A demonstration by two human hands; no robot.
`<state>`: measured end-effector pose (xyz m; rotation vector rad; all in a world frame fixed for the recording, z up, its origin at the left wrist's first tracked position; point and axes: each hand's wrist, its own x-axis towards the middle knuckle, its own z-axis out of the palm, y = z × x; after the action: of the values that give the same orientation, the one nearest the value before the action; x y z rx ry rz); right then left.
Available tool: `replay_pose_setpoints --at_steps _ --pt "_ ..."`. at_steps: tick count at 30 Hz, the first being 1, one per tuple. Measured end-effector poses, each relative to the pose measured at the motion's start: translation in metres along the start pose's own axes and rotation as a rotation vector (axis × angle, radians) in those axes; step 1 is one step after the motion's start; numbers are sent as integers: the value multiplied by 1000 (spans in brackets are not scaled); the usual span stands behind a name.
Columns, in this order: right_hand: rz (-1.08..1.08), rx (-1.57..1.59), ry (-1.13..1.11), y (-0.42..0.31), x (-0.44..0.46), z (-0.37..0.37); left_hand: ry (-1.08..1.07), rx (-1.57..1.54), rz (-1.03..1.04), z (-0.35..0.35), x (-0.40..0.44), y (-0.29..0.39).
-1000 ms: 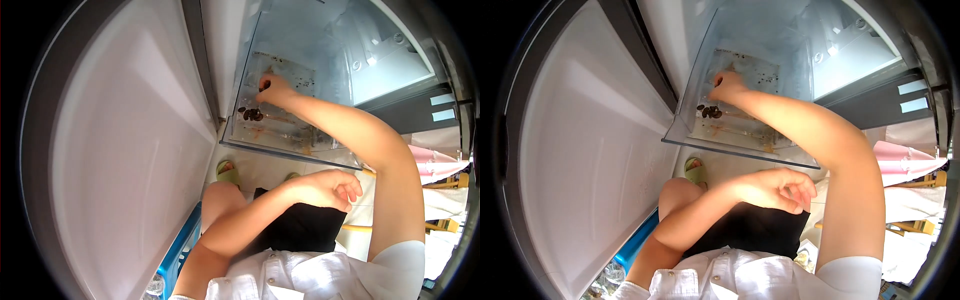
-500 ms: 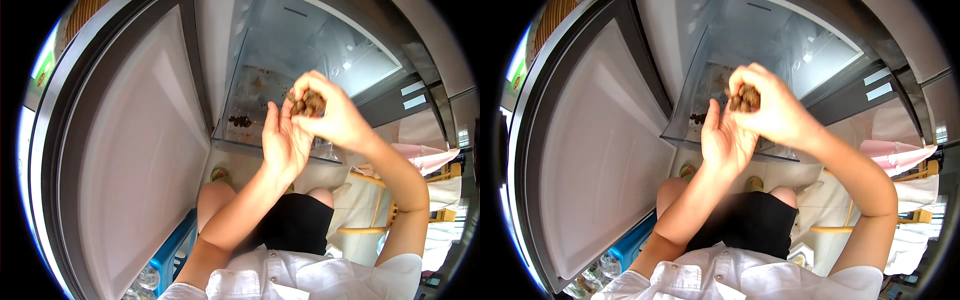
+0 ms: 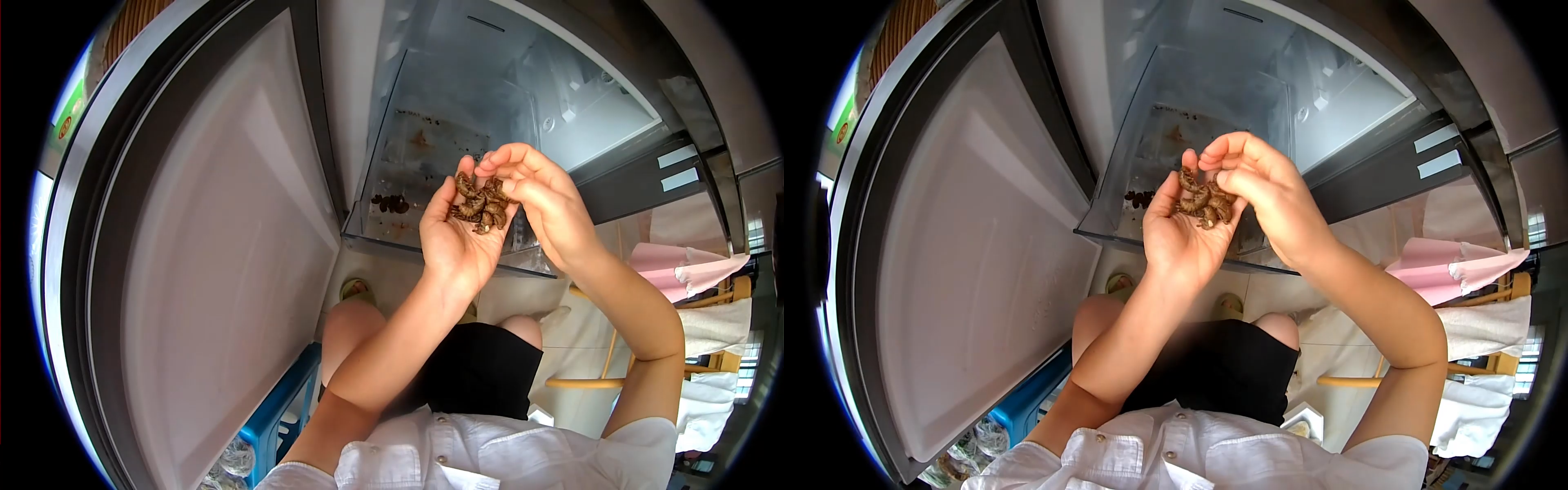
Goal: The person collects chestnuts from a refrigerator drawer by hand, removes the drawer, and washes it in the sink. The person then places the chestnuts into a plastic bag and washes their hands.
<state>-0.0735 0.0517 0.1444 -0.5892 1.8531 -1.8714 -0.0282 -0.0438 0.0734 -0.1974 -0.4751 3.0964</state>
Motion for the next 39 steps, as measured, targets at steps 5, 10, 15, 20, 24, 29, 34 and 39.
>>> replay_pose_setpoints --at_steps 5,10,15,20,24,29,34,39 --pt "-56 4 148 -4 13 -13 21 -31 -8 6 -4 -1" --pt "165 -390 -48 35 76 -45 -36 -73 -117 5 -26 -7" --pt "133 -1160 -641 109 120 -24 51 -65 -333 -15 -48 -21" --pt "-300 -1296 -844 153 142 2 220 76 -510 -63 -67 -40" --pt "-511 -1270 -980 171 154 12 277 126 -637 -83 -77 -51" --pt "-507 -1233 -967 185 153 10 213 147 -654 -89 -71 -53" --pt "-367 -1199 -922 188 151 12 229 175 -652 -87 -67 -52" --pt "-204 -1214 -821 195 148 15 181 179 -646 -91 -66 -54"
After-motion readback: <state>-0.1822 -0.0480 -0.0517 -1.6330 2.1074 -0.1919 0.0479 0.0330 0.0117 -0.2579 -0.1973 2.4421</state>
